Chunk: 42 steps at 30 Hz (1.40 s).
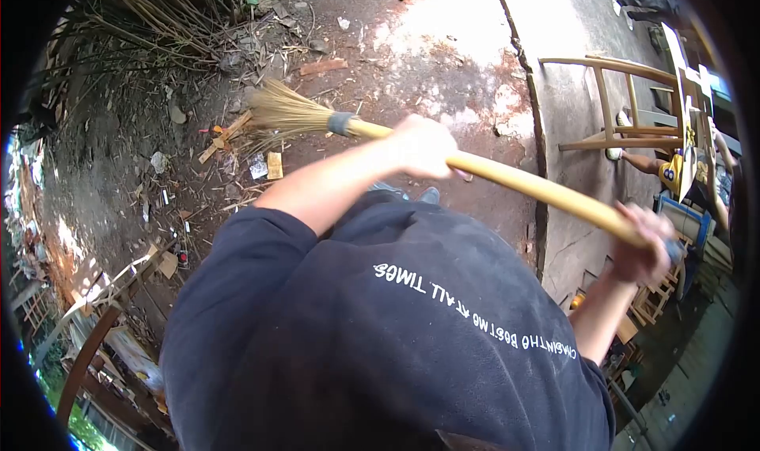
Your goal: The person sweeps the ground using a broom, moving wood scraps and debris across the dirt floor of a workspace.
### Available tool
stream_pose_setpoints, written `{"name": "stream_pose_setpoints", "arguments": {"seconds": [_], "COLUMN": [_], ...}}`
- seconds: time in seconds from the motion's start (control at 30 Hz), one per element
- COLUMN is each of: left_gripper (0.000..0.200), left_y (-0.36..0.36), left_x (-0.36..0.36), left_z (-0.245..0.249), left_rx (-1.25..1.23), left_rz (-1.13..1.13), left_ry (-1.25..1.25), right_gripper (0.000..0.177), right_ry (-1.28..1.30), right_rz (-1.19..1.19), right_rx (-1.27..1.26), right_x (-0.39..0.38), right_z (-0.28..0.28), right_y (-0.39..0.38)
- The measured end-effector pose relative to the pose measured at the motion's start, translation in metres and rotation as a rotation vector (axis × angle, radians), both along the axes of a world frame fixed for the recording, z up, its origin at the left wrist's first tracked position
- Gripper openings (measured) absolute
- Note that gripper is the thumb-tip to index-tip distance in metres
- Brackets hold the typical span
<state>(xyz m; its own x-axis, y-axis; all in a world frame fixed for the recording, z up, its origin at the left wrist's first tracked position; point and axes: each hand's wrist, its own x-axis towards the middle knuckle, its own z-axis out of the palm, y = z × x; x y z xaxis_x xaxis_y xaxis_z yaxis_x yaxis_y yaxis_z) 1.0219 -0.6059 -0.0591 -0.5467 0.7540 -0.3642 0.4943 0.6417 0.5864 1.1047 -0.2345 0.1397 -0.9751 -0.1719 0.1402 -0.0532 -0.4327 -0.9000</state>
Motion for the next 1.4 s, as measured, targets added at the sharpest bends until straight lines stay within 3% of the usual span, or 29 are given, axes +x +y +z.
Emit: {"name": "stream_pose_setpoints", "arguments": {"seconds": [0.03,0.07,0.1,0.17,0.2,0.3,0.33,0.4,0.43,0.5,0.6,0.67,0.73,0.8,0.87,0.93,1.0,1.07,1.13,1.2,1.27,1.33,1.4], "left_gripper": [0.027,0.024,0.022,0.018,0.017,0.017,0.019,0.032,0.033,0.029,0.022,0.018,0.015,0.016,0.017,0.014,0.019,0.039,0.038,0.039,0.035,0.031,0.023], "left_y": [0.000,0.001,0.005,0.012,0.017,0.012,-0.006,-0.040,-0.056,-0.070,-0.068,-0.057,-0.036,-0.012,-0.010,-0.027,-0.049,-0.069,-0.070,-0.065,-0.054,-0.032,-0.003], "left_x": [-0.001,0.001,-0.003,-0.018,-0.033,-0.063,-0.061,-0.039,-0.031,-0.014,-0.013,-0.016,-0.024,-0.052,-0.082,-0.099,-0.077,-0.047,-0.035,-0.036,-0.044,-0.064,-0.101], "left_z": [0.028,0.043,0.044,0.044,0.001,-0.107,-0.128,-0.133,-0.103,-0.073,0.008,0.047,0.054,0.018,-0.022,-0.106,-0.121,-0.116,-0.056,-0.007,0.024,0.054,0.074], "left_rx": [0.135,0.269,0.325,0.434,0.447,0.452,0.435,0.152,0.060,0.129,0.236,0.347,0.489,0.678,0.657,0.482,0.198,0.211,0.138,0.155,0.288,0.295,0.210], "left_rz": [0.015,0.030,0.054,0.099,0.117,0.137,0.117,0.124,0.147,0.231,0.203,0.161,0.145,0.199,0.350,0.239,0.017,0.174,0.087,-0.073,-0.055,-0.124,-0.218], "left_ry": [0.041,0.075,0.068,0.070,0.124,0.184,0.137,-0.110,-0.254,-0.184,-0.090,0.048,0.240,0.268,0.180,0.078,-0.047,-0.456,-0.284,-0.387,-0.337,-0.274,-0.015], "right_gripper": [0.010,0.014,0.024,0.039,0.044,0.023,0.023,0.020,0.019,0.018,0.010,0.010,0.017,0.016,0.015,0.023,0.020,0.016,0.014,0.014,0.011,0.015,0.022], "right_ry": [0.085,0.152,0.336,0.625,0.735,0.491,0.326,0.065,0.031,-0.047,0.000,0.252,0.621,0.846,0.769,0.553,0.187,0.029,-0.056,-0.087,0.034,0.219,0.440], "right_rz": [-0.092,0.057,0.087,0.127,0.128,0.055,0.096,0.052,0.036,0.001,-0.040,-0.058,0.045,0.191,0.139,0.171,0.079,0.027,-0.077,-0.177,-0.172,-0.102,0.035], "right_rx": [0.258,0.029,0.168,0.441,0.579,0.921,0.596,0.449,0.384,0.249,0.103,0.115,0.462,0.581,0.781,1.042,0.586,0.377,0.208,0.048,-0.005,0.186,0.485], "right_x": [0.009,0.006,0.008,0.004,-0.004,-0.039,-0.055,-0.066,-0.064,-0.051,-0.031,-0.010,-0.007,-0.022,-0.037,-0.053,-0.064,-0.059,-0.041,-0.026,-0.018,-0.014,-0.018], "right_z": [0.049,0.084,0.111,0.120,0.114,0.047,0.009,-0.047,-0.048,-0.049,0.021,0.077,0.129,0.132,0.093,0.041,-0.024,-0.058,-0.049,-0.024,0.020,0.072,0.114], "right_y": [0.004,-0.014,-0.027,-0.067,-0.097,-0.188,-0.168,-0.124,-0.112,-0.096,-0.085,-0.083,-0.094,-0.128,-0.185,-0.200,-0.165,-0.109,-0.086,-0.065,-0.056,-0.056,-0.046]}}
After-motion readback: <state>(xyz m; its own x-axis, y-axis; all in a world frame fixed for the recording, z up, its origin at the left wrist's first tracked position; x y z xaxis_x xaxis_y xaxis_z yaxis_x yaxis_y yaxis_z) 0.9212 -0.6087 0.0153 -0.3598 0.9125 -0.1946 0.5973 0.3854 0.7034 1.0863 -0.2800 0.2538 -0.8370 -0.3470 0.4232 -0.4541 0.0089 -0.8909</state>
